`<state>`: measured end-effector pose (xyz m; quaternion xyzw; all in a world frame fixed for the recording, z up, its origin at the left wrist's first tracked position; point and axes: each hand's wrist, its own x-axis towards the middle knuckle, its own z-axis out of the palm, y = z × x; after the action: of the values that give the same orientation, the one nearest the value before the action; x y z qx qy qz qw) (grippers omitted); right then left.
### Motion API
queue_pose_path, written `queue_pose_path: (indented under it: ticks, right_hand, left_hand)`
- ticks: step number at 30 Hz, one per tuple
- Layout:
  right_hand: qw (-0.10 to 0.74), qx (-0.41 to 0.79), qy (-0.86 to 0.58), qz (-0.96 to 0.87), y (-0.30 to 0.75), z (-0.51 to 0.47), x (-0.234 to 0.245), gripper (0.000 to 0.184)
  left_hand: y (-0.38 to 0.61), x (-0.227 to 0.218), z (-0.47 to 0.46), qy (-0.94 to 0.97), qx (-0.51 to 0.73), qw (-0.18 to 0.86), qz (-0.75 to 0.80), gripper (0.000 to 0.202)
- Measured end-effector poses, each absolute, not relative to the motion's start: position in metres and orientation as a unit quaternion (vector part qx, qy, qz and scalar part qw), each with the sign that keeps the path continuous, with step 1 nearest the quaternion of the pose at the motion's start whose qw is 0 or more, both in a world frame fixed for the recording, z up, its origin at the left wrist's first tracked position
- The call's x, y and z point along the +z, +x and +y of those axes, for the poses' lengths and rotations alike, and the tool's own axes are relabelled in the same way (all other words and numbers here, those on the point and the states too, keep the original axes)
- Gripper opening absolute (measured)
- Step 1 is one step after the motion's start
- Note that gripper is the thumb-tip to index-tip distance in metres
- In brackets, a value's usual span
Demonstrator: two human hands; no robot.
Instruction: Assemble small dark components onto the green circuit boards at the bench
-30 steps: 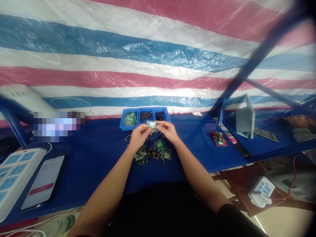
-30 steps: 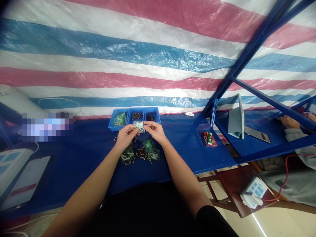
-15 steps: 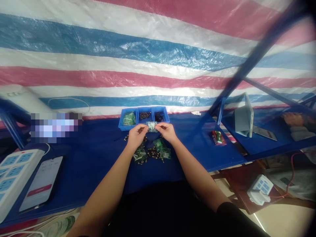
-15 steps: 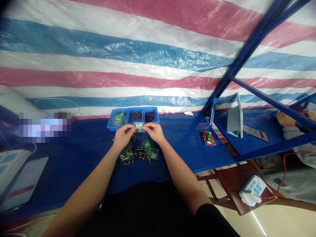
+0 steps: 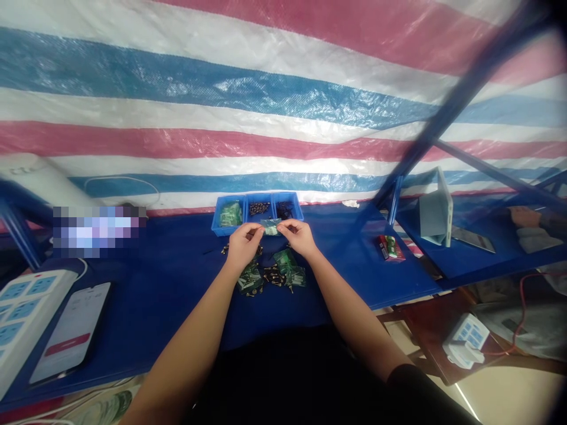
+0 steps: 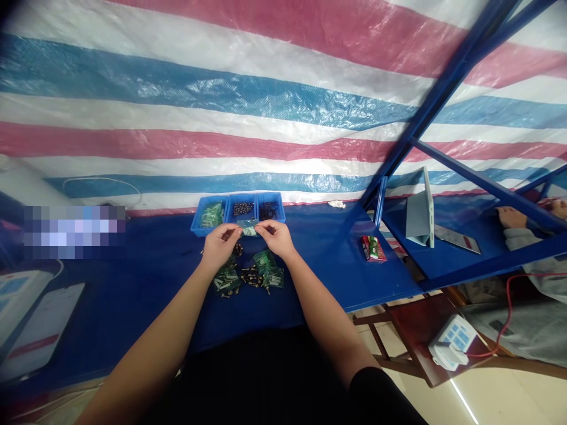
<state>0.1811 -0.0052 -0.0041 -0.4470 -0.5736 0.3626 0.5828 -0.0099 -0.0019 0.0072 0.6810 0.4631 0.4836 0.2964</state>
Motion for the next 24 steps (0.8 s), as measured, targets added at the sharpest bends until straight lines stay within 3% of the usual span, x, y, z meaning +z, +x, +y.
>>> queue_pose_path:
  ticks: [4, 10, 24]
  right_hand:
    - [0.588, 0.362, -0.452, -0.565, 0.182, -0.006, -0.003, 0.029]
    - [0.569, 0.456, -0.427, -0.534, 0.181, -0.01, 0.005, 0.031]
    - [0.595, 0.404, -0.421, -0.553, 0.179, -0.009, 0.0, 0.025]
  left_hand:
    - [-0.009, 0.007, -0.003, 0.678, 0.465, 0.334, 0.462, 0.028]
    - [-0.007, 0.01, -0.005, 0.633, 0.49, 0.424, 0.424, 0.031]
    - [-0.006, 0.002, -0.001, 0.629, 0.523, 0.383, 0.43, 0.028]
